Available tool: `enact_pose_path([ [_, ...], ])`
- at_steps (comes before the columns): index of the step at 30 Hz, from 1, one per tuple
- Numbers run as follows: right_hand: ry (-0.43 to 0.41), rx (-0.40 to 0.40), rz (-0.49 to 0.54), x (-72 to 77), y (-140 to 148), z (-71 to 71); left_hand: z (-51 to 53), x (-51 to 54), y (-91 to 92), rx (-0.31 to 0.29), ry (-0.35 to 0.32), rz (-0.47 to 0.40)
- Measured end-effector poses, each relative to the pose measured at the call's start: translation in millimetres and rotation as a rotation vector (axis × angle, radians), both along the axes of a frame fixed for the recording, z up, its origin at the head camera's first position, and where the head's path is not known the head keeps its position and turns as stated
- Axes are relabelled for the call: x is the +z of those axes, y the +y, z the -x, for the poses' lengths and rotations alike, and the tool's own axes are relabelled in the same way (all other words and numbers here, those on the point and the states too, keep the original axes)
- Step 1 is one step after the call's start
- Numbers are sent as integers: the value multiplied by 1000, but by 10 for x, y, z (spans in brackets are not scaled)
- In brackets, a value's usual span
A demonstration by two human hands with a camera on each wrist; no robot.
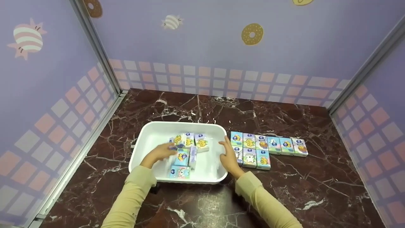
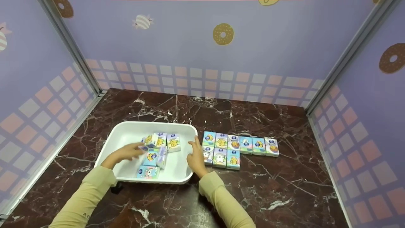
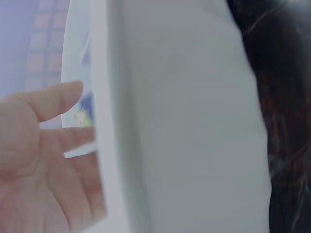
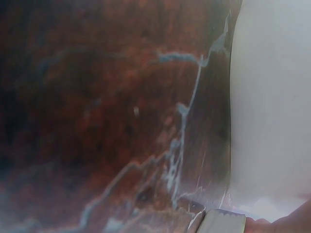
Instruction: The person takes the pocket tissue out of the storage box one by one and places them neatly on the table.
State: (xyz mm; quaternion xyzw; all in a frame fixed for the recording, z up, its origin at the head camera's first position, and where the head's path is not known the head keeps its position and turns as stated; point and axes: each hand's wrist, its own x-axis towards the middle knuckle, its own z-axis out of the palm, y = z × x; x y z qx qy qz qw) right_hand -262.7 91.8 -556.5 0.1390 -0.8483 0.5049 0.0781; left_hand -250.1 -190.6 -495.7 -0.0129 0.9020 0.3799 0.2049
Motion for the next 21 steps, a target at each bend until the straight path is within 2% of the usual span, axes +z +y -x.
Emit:
enact_pose_path([
  [3, 2, -2, 5, 8, -8, -1, 47, -10, -161, 76, 278, 18],
  [4, 3, -1, 6, 13, -12, -5, 55, -8, -217, 107, 345, 40],
  [5, 4, 1, 6, 18, -15, -9, 56, 0, -270, 130, 392, 67],
  [7, 3, 0, 10, 22, -20, -11, 50, 13, -372, 162, 442, 122],
  [9, 1, -1, 11, 21, -23, -11, 28, 26, -458, 166, 459, 198],
  [11, -4, -2, 13, 19, -25, -10, -1, 30, -527, 164, 438, 262],
  [15, -9, 5, 19, 19, -22, -13, -65, 0, -616, 147, 340, 350],
  [17, -3, 8, 17, 21, -17, -14, -93, -33, -639, 125, 322, 385],
  [19, 3, 8, 16, 22, -12, -12, -113, -67, -656, 103, 336, 410],
  [21, 11, 4, 9, 21, -8, -6, -126, -99, -672, 82, 377, 433],
])
